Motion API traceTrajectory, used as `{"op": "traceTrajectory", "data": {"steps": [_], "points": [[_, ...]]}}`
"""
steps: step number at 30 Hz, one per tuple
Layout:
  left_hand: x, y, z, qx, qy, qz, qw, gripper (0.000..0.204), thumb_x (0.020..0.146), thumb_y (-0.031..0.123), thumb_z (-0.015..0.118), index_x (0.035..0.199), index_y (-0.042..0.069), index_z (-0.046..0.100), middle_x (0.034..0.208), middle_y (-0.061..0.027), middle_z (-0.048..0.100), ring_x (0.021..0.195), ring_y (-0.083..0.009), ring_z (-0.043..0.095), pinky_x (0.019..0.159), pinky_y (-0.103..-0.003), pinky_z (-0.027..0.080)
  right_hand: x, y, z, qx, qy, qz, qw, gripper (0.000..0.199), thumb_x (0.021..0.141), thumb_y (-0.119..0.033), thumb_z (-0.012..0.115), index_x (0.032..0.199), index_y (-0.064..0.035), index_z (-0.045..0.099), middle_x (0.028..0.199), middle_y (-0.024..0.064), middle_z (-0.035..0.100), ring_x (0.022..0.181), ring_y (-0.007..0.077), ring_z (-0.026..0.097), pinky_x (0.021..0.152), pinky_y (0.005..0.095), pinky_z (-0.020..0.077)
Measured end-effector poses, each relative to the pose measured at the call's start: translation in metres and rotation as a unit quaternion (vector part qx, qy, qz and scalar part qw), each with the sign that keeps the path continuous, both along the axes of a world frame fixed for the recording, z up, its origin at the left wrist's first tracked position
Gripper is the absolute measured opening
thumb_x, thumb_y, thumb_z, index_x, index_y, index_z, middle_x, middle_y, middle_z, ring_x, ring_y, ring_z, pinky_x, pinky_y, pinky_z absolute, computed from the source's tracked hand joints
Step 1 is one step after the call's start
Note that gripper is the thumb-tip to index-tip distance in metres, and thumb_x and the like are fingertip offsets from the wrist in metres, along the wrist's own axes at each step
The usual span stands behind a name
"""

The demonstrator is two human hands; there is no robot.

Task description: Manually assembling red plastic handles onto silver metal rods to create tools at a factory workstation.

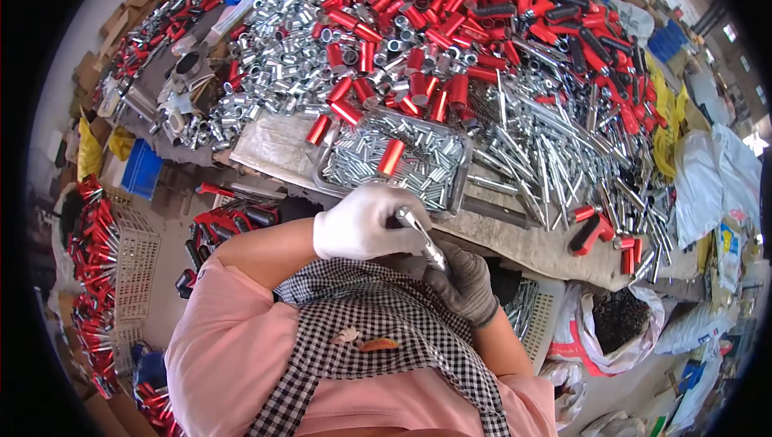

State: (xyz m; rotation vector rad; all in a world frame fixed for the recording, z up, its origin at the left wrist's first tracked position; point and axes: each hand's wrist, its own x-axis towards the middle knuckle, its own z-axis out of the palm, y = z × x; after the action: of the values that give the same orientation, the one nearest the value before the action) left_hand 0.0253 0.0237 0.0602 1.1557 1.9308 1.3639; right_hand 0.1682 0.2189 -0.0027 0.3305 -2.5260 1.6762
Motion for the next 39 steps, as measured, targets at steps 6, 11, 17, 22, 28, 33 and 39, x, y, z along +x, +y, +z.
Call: {"op": "traceTrajectory", "data": {"steps": [6,11,17,22,28,33,39], "points": [[-0.01,-0.003,-0.011,-0.015,-0.018,-0.051,0.998,0.026,0.079,0.02,0.077,0.095,0.001,0.07,0.088,-0.0107,0.071,0.081,-0.021,0.068,0.074,-0.033,0.052,0.004,-0.004,-0.018,-0.096,0.002,-0.04,0.995,0.048,0.082,-0.006,0.073,0.127,0.0006,0.059,0.108,0.0118,0.07,0.099,0.0168,0.065,0.088,0.0314,0.0494],[-0.014,-0.004,-0.005,-0.084,-0.072,-0.08,0.991,0.026,0.078,0.02,0.075,0.095,0.001,0.069,0.086,-0.0105,0.07,0.077,-0.0195,0.066,0.07,-0.032,0.05,0.003,0.0,-0.021,-0.156,-0.012,-0.026,0.987,0.047,0.081,-0.007,0.076,0.124,0.002,0.06,0.108,0.0117,0.07,0.098,0.0152,0.065,0.087,0.0299,0.0514],[-0.003,-0.004,-0.014,-0.111,-0.024,-0.15,0.982,0.027,0.072,0.019,0.075,0.088,0.001,0.063,0.075,-0.0088,0.065,0.067,-0.021,0.061,0.061,-0.034,0.047,0.007,-0.004,0.002,-0.134,-0.04,-0.026,0.99,0.041,0.075,-0.015,0.081,0.111,0.0014,0.068,0.09,0.008,0.073,0.081,0.0116,0.067,0.075,0.0273,0.0535],[0.002,0.004,-0.016,-0.11,-0.041,-0.22,0.968,0.028,0.068,0.02,0.076,0.082,0.002,0.059,0.069,-0.007,0.06,0.063,-0.0204,0.057,0.058,-0.034,0.044,0.014,0.005,0.006,-0.111,-0.032,0.013,0.993,0.036,0.074,-0.017,0.08,0.105,0.0,0.07,0.086,0.0075,0.073,0.076,0.0118,0.067,0.07,0.0275,0.053],[0.01,0.02,-0.02,-0.141,-0.031,-0.203,0.969,0.029,0.065,0.019,0.077,0.071,0.004,0.053,0.068,-0.008,0.054,0.063,-0.0214,0.054,0.058,-0.035,0.042,0.026,0.022,-0.006,-0.02,0.039,-0.02,0.999,0.032,0.07,-0.013,0.079,0.099,-0.0029,0.07,0.084,0.0143,0.071,0.074,0.0278,0.071,0.068,0.0349,0.055],[0.046,0.061,-0.019,0.005,0.409,-0.136,0.902,0.049,0.063,0.015,0.077,0.108,0.003,0.06,0.1,-0.0162,0.059,0.092,-0.0364,0.056,0.078,-0.047,0.047,0.054,0.035,-0.014,0.032,0.047,-0.178,0.982,0.028,0.071,-0.021,0.077,0.094,-0.0072,0.071,0.081,0.0148,0.069,0.073,0.0337,0.068,0.066,0.0422,0.0549],[0.078,0.117,-0.038,-0.121,0.407,-0.214,0.88,0.042,0.073,0.016,0.07,0.11,0.002,0.059,0.075,-0.0148,0.061,0.069,-0.0363,0.061,0.063,-0.047,0.047,0.097,0.081,-0.013,0.022,0.007,-0.202,0.979,0.041,0.072,-0.019,0.082,0.107,-0.0031,0.067,0.09,0.012,0.071,0.08,0.0231,0.07,0.071,0.0351,0.055]]}}
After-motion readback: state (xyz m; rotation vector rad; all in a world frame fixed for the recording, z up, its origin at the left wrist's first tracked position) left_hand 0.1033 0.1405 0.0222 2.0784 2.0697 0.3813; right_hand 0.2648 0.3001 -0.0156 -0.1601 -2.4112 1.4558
